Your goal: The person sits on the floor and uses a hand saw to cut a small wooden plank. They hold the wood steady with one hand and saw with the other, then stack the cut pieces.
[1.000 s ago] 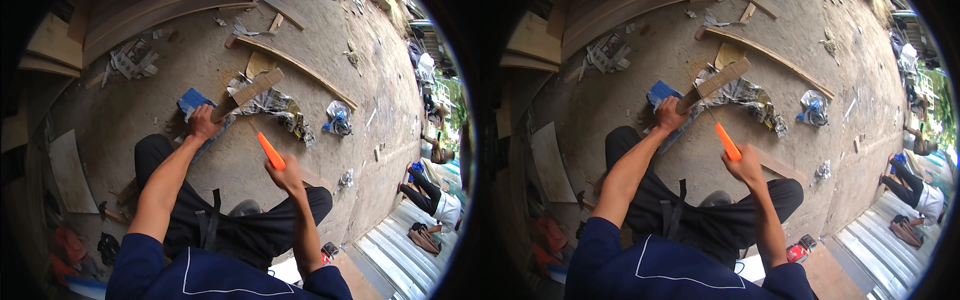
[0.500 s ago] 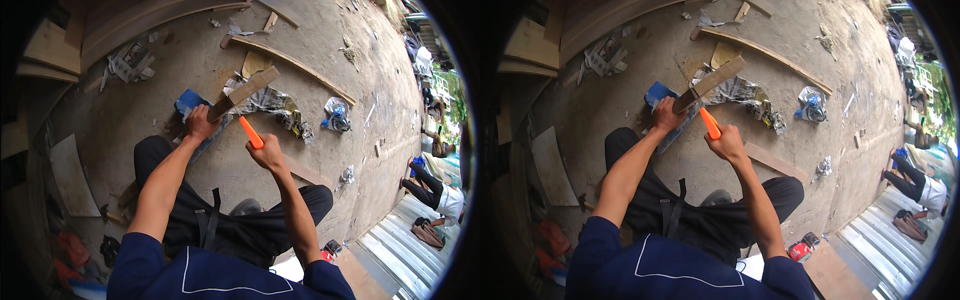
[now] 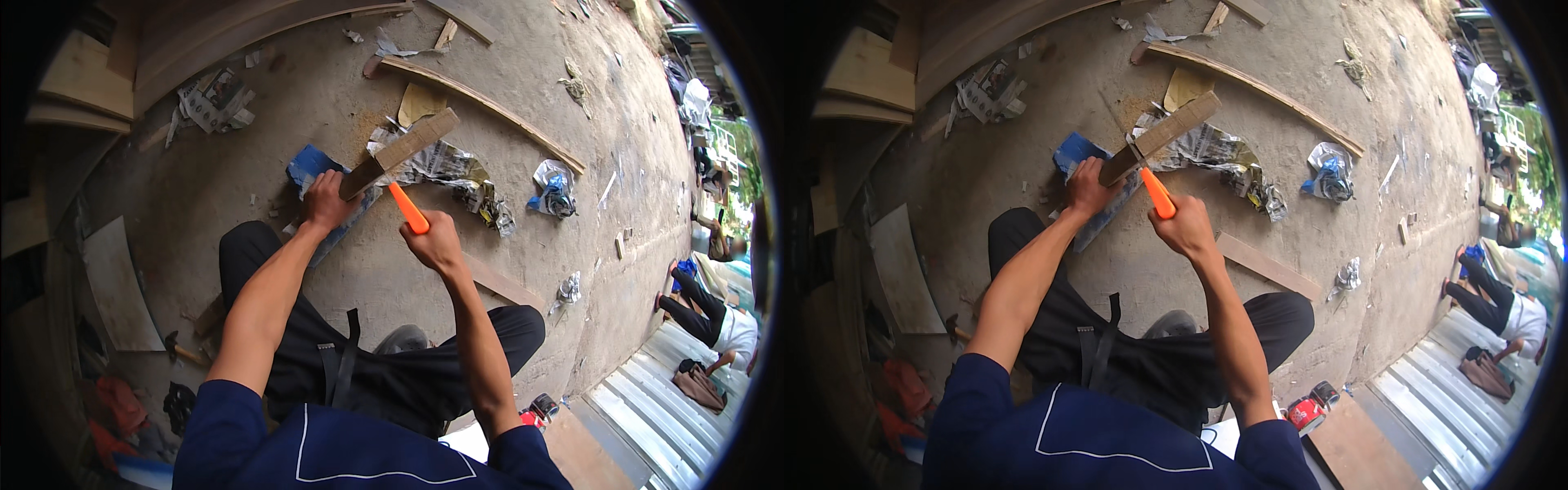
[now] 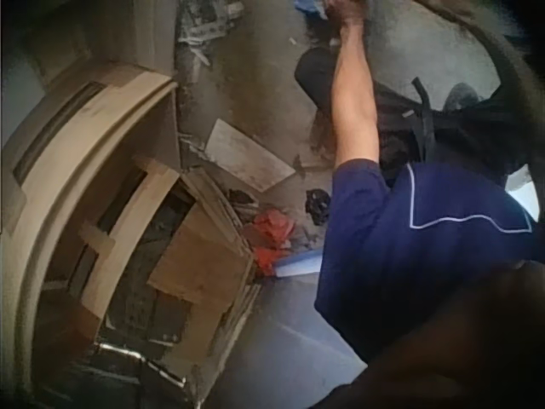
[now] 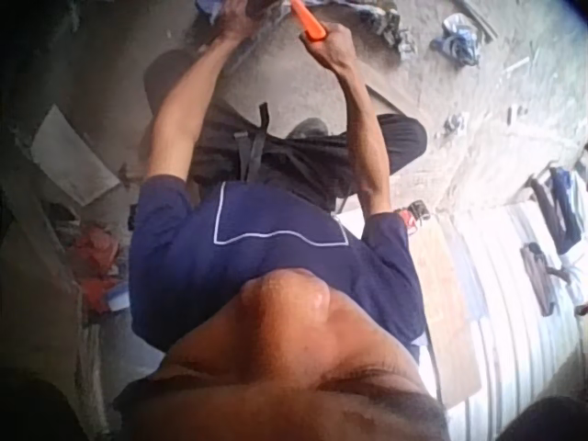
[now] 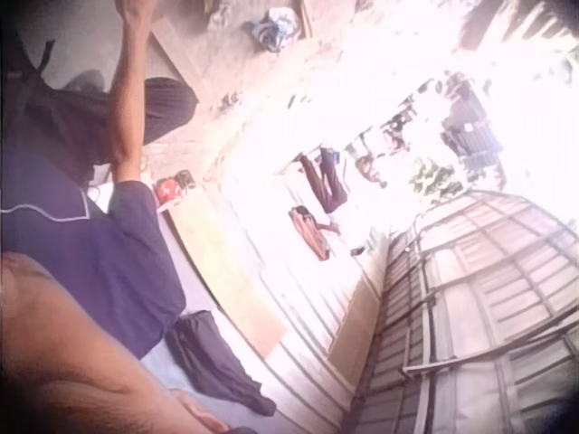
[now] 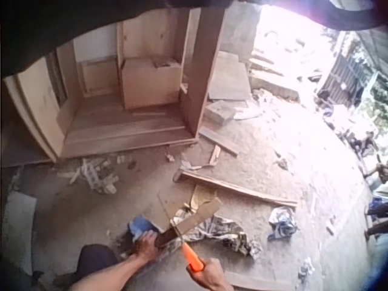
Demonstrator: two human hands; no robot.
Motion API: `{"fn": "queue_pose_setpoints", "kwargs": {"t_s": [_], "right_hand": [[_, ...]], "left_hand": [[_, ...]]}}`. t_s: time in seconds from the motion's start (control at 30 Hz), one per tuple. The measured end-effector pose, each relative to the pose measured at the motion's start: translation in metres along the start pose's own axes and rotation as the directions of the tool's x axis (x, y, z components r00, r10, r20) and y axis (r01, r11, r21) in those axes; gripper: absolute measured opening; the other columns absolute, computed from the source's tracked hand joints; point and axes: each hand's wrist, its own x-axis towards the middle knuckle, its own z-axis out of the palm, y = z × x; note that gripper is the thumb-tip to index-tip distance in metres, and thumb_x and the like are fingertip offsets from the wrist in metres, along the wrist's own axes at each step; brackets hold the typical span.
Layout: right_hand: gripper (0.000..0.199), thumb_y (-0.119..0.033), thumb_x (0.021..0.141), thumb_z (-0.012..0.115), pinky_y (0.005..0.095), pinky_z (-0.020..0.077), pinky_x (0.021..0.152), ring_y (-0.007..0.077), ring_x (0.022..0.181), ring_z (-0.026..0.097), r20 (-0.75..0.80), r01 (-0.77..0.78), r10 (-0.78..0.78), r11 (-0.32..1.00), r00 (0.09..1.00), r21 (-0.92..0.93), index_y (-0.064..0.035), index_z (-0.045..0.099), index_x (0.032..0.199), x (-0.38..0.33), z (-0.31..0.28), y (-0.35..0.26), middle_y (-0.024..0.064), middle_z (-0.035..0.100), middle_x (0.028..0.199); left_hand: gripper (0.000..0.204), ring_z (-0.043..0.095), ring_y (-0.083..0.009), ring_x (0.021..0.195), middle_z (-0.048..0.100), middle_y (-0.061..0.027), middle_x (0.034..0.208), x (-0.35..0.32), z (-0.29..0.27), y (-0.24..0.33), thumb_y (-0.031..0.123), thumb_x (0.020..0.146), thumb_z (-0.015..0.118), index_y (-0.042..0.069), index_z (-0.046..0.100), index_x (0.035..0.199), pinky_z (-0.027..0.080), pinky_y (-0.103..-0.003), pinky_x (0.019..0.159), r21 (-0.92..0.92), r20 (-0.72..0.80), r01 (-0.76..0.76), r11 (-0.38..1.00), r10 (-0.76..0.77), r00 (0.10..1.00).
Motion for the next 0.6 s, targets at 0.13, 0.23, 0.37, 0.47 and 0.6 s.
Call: {"fn": "queue_pose_setpoints", "kwargs": {"t_s": [0.13, 0.23, 0.37, 0.47, 0.6], "right_hand": [[0.015, -0.012, 0.072, 0.065, 0.037, 0.0453, 0.054, 0.0334, 0.052, 0.057, -0.02, 0.05, -0.05, 0.999, 0.999, 0.02, 0.0017, 0.06, 0.07, -0.087, -0.024, 0.029, 0.0187, 0.053, 0.057], [0.012, -0.01, 0.071, 0.065, 0.0363, 0.0452, 0.054, 0.0306, 0.05, 0.058, 0.013, -0.017, 0.016, 0.996, 1.0, 0.084, 0.0008, 0.061, 0.069, -0.099, -0.029, 0.025, 0.0165, 0.052, 0.055], [0.022, -0.017, 0.074, 0.064, 0.0375, 0.0445, 0.054, 0.0327, 0.048, 0.053, -0.033, 0.045, -0.046, 0.999, 0.998, -0.01, 0.0036, 0.058, 0.071, -0.001, 0.004, 0.011, 0.019, 0.05, 0.054], [0.023, -0.018, 0.074, 0.064, 0.037, 0.0443, 0.055, 0.0306, 0.048, 0.052, 0.016, 0.008, -0.008, 1.0, 1.0, 0.014, 0.0037, 0.058, 0.071, -0.005, 0.0, 0.022, 0.019, 0.051, 0.055], [0.019, -0.014, 0.073, 0.065, 0.0363, 0.0436, 0.055, 0.0257, 0.049, 0.051, -0.014, 0.03, -0.029, 0.994, 0.999, 0.106, 0.0022, 0.058, 0.069, -0.081, -0.021, 0.047, 0.0167, 0.052, 0.056]], "left_hand": [[0.036, 0.057, -0.0318, 0.08, 0.055, -0.0101, 0.082, 0.0, -0.004, 0.0, 0.03, 0.066, 0.078, 0.007, 0.053, 0.079, 0.048, -0.043, 0.067, -0.002, 0.0, 0.012, 1.0, -0.012, 1.0], [0.036, 0.058, -0.0317, 0.081, 0.055, -0.0104, 0.083, 0.0, -0.004, -0.001, 0.03, 0.066, 0.078, 0.007, 0.054, 0.08, 0.049, -0.043, 0.068, 0.004, 0.004, 0.022, 1.0, -0.022, 1.0], [0.037, 0.057, -0.0317, 0.082, 0.056, -0.0107, 0.084, 0.002, 0.002, 0.002, 0.032, 0.066, 0.078, 0.007, 0.054, 0.081, 0.049, -0.043, 0.068, 0.001, 0.022, 0.017, 1.0, -0.017, 1.0], [0.037, 0.057, -0.0317, 0.083, 0.056, -0.0105, 0.084, -0.003, 0.0, -0.003, 0.033, 0.066, 0.078, 0.007, 0.055, 0.081, 0.049, -0.043, 0.069, 0.003, 0.021, 0.033, 0.999, -0.033, 0.999], [0.038, 0.057, -0.0318, 0.083, 0.056, -0.0104, 0.084, -0.001, -0.001, 0.0, 0.034, 0.067, 0.078, 0.007, 0.055, 0.081, 0.049, -0.044, 0.069, -0.006, 0.027, 0.037, 0.999, -0.037, 0.999]]}}
